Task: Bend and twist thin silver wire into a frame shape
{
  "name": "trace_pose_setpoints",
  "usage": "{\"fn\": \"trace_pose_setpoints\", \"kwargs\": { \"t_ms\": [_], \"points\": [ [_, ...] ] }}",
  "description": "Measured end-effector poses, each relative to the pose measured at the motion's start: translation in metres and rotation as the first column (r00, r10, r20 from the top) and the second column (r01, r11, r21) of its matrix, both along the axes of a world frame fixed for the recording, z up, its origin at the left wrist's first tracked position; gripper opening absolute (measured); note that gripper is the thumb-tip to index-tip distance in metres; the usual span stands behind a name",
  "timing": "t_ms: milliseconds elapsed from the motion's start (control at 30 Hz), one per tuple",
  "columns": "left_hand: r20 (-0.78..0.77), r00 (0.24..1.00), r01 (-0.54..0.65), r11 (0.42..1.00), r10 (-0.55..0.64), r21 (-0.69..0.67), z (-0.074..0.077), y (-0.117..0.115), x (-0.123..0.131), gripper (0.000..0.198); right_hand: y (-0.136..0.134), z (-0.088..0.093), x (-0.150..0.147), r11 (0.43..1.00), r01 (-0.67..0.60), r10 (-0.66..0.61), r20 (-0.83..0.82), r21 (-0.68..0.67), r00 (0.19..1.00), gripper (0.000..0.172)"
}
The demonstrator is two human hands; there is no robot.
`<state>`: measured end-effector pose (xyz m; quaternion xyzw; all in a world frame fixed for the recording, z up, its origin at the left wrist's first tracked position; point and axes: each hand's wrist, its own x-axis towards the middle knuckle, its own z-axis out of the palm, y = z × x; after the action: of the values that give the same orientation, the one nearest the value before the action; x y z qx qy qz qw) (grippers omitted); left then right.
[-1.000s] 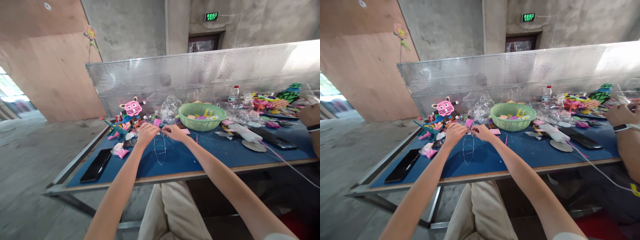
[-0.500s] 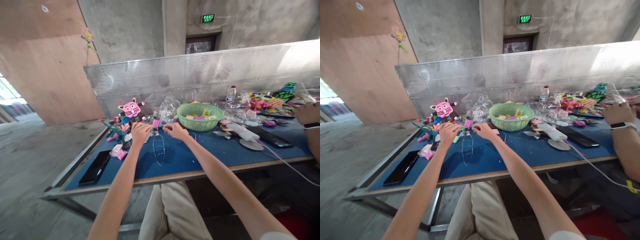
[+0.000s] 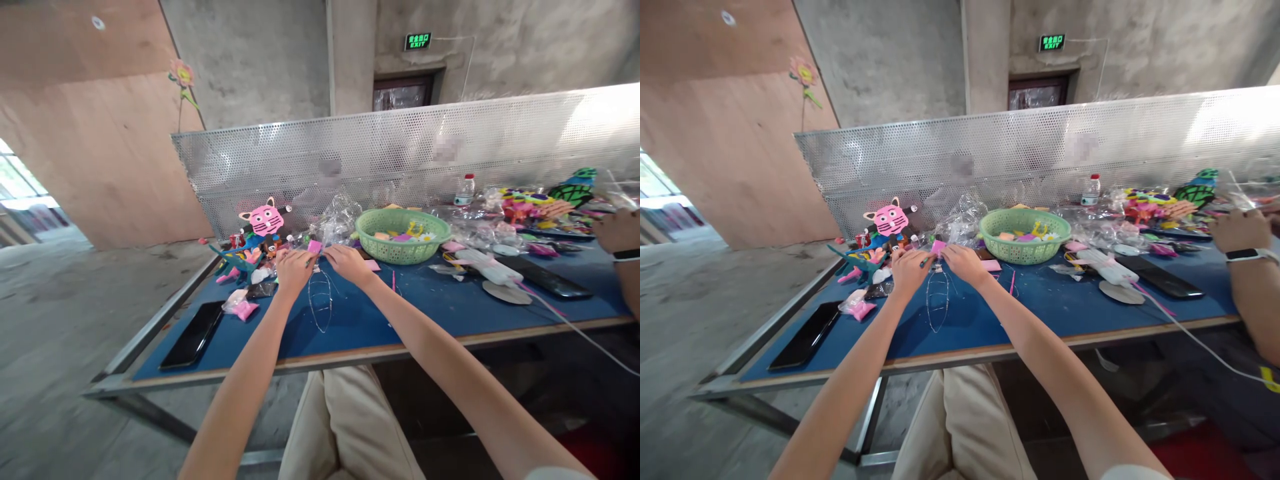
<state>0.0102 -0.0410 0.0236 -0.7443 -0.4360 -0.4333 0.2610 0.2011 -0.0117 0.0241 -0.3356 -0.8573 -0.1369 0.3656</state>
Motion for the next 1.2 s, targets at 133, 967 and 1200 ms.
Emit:
{"fn": "trace_pose_setpoints", "kwargs": {
  "t_ms": [133, 967, 1200],
  "points": [
    [0.061, 0.998, -0.029, 0.998, 0.026, 0.059, 0.000, -0.002, 0.001, 0.027, 0.001, -0.002, -0.006, 0.999, 0.028, -0.026, -0.052, 0.038, 0.998, 0.029],
    [0.429, 0.895, 0.321, 0.848, -0.125, -0.422, 0.007, 0.002, -0.007, 0.030, 0.006, 0.000, 0.010, 0.989, -0.136, 0.118, -0.271, -0.049, 0.955, 0.028],
    [0.570, 0.812, 0.508, 0.635, -0.127, -0.582, 0.013, -0.006, -0.008, 0.046, -0.006, 0.002, 0.006, 0.949, -0.261, 0.170, -0.407, -0.179, 0.897, 0.021]
  ]
}}
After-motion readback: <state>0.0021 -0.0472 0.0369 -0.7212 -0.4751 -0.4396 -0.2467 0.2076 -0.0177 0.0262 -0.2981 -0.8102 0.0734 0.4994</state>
